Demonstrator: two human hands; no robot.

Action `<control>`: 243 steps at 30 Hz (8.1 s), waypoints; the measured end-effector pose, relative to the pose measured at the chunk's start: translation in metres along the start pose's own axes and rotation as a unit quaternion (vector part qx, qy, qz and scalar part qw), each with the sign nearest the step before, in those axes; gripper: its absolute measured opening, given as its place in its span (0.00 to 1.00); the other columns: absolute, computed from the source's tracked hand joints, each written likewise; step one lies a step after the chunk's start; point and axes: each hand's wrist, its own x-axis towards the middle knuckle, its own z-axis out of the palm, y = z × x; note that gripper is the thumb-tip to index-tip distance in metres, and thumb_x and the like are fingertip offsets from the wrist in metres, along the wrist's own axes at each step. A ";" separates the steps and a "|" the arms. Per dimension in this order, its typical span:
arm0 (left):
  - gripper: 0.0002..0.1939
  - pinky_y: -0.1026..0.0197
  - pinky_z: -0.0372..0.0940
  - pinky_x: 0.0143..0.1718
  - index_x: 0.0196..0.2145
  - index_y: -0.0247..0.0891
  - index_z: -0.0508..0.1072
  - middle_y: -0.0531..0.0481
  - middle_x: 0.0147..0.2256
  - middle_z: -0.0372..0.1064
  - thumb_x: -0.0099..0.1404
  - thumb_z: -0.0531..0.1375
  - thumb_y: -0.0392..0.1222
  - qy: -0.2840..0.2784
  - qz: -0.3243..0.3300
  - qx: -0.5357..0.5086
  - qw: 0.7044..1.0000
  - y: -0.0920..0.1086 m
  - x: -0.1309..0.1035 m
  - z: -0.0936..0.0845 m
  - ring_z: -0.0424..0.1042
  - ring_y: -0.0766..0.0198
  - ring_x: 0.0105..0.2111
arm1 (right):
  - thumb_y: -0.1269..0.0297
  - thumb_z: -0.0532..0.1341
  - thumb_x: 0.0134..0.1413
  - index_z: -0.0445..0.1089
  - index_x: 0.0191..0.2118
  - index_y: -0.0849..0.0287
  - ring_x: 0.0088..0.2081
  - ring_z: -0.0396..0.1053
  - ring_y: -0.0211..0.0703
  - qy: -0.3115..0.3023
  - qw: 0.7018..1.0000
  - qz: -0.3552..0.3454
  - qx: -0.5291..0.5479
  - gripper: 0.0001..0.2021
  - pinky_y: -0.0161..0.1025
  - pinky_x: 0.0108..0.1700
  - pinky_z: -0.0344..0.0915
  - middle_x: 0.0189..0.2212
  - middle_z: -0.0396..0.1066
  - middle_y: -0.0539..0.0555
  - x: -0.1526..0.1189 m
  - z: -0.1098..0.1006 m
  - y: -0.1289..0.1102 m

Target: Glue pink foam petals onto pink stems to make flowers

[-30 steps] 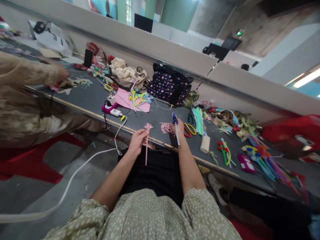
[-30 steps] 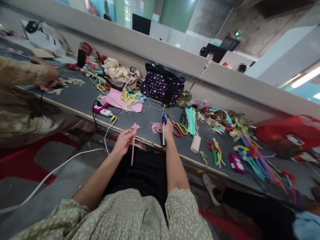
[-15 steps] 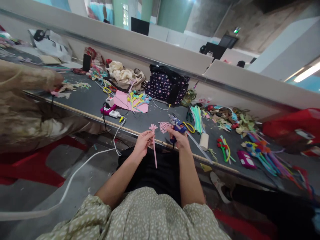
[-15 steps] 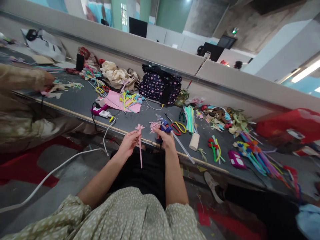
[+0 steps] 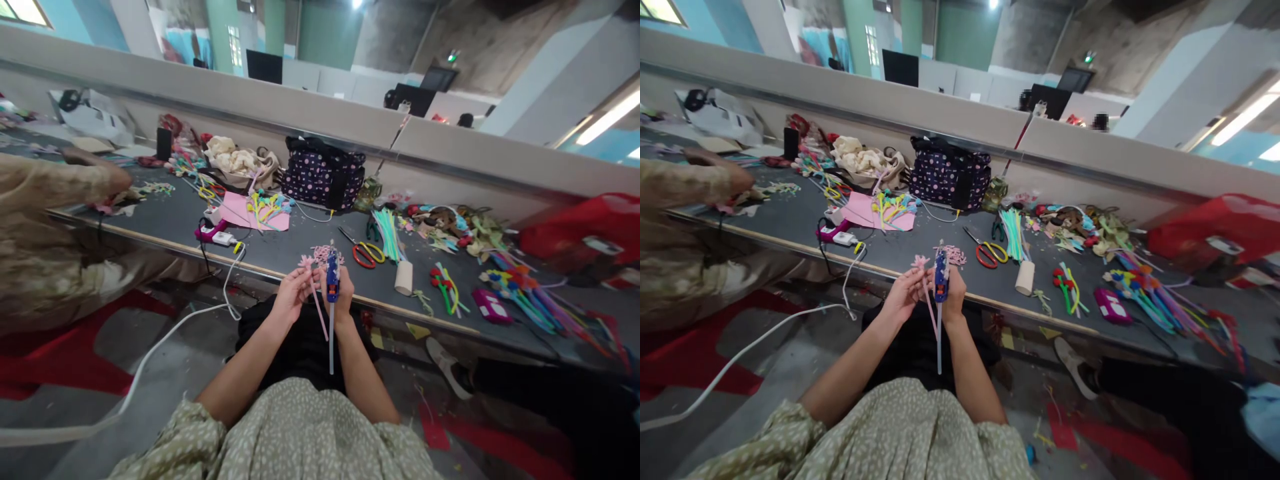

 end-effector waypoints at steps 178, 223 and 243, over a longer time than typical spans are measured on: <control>0.13 0.65 0.68 0.29 0.25 0.34 0.74 0.52 0.23 0.71 0.48 0.71 0.45 -0.078 0.009 0.159 0.984 0.013 -0.033 0.018 0.69 0.70 0.22 | 0.60 0.65 0.51 0.65 0.28 0.57 0.29 0.67 0.38 0.033 0.976 0.114 0.180 0.09 0.38 0.35 0.66 0.27 0.70 0.49 0.023 -0.049 -0.058; 0.09 0.69 0.70 0.24 0.33 0.31 0.75 0.50 0.26 0.73 0.54 0.68 0.37 -0.047 -0.050 -0.002 0.998 0.016 -0.020 0.013 0.72 0.70 0.21 | 0.52 0.62 0.56 0.68 0.33 0.57 0.31 0.70 0.41 -0.163 0.974 0.095 0.124 0.13 0.36 0.36 0.66 0.30 0.72 0.51 -0.013 -0.074 -0.047; 0.11 0.69 0.71 0.27 0.32 0.32 0.74 0.52 0.25 0.72 0.51 0.69 0.37 -0.063 -0.025 0.012 0.998 0.017 -0.023 0.020 0.71 0.71 0.21 | 0.48 0.63 0.53 0.68 0.32 0.58 0.22 0.62 0.34 -0.153 0.974 0.139 0.096 0.16 0.33 0.26 0.60 0.25 0.68 0.48 -0.019 -0.071 -0.040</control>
